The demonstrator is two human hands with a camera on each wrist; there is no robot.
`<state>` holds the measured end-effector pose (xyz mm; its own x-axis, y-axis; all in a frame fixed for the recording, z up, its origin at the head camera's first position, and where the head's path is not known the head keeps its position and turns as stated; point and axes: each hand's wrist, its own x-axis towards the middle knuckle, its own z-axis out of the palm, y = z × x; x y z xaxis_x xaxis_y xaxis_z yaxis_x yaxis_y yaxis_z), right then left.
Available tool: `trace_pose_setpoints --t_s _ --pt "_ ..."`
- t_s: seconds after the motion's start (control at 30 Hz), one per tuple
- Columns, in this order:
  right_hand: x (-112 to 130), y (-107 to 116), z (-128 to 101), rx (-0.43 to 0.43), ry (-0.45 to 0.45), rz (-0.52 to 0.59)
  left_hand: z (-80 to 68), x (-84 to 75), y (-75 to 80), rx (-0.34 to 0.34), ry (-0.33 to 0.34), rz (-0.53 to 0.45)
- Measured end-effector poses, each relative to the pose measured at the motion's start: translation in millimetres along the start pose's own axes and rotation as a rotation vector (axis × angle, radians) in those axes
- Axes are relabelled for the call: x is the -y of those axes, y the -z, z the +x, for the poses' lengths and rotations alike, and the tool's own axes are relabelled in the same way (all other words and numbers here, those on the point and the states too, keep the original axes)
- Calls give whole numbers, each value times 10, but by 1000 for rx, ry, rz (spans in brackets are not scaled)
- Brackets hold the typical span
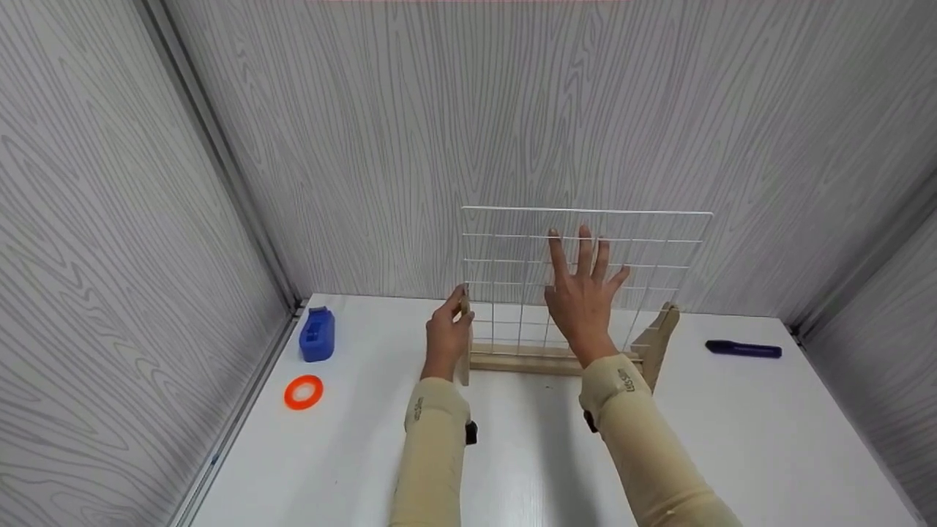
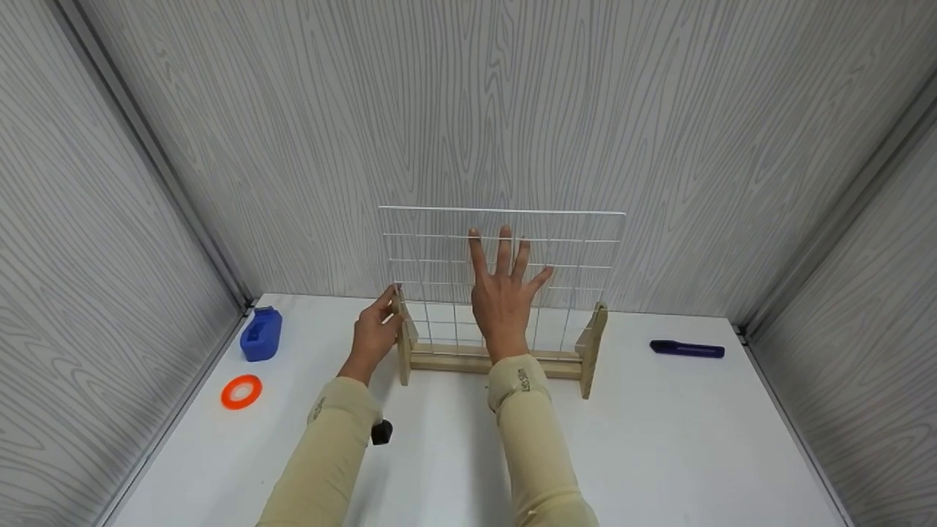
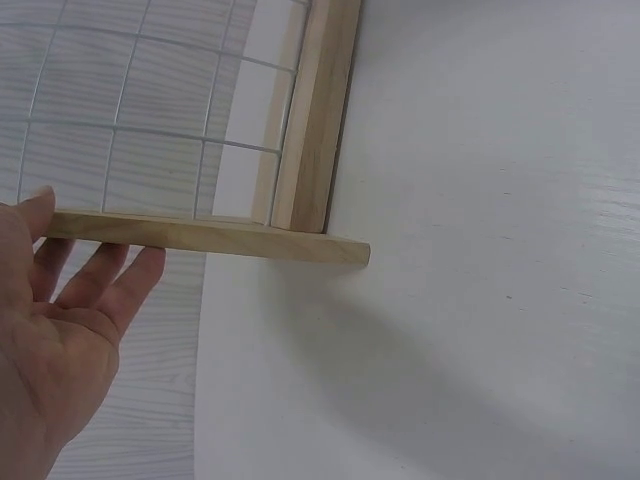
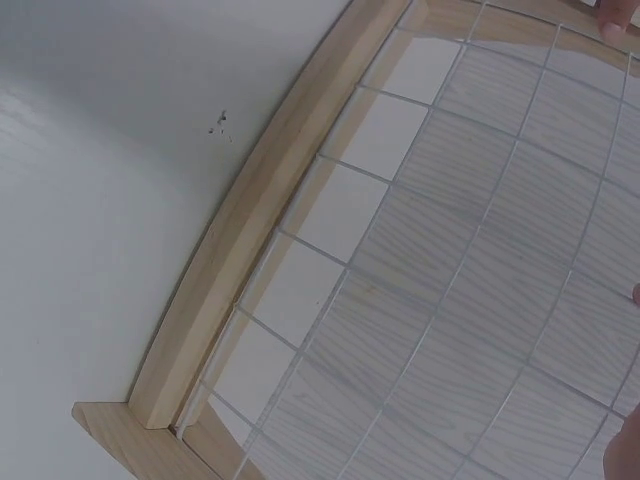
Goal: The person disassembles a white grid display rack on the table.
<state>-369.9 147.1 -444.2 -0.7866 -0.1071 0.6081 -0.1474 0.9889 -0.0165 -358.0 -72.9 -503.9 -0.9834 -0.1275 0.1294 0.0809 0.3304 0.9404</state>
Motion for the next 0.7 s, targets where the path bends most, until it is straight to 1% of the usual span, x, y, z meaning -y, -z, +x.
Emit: trace_pose_setpoints --t_s 0.27,0.37,0.47,0.53,0.6,0.7 --pt "-17 41 9 14 -6 27 -14 -21 -19 -6 0 0" --pt "-46 92 49 -19 -31 43 -8 -25 -25 -2 -15 11" --pt "-60 149 114 -58 -41 51 14 -12 -16 -16 -37 9" --pt "-61 176 144 -56 -37 56 29 -1 -9 -28 -41 4" --pt "-59 196 153 -38 -32 55 34 8 -7 -27 -25 3" --pt "-59 222 154 -29 -39 60 39 21 -16 0 1 5"
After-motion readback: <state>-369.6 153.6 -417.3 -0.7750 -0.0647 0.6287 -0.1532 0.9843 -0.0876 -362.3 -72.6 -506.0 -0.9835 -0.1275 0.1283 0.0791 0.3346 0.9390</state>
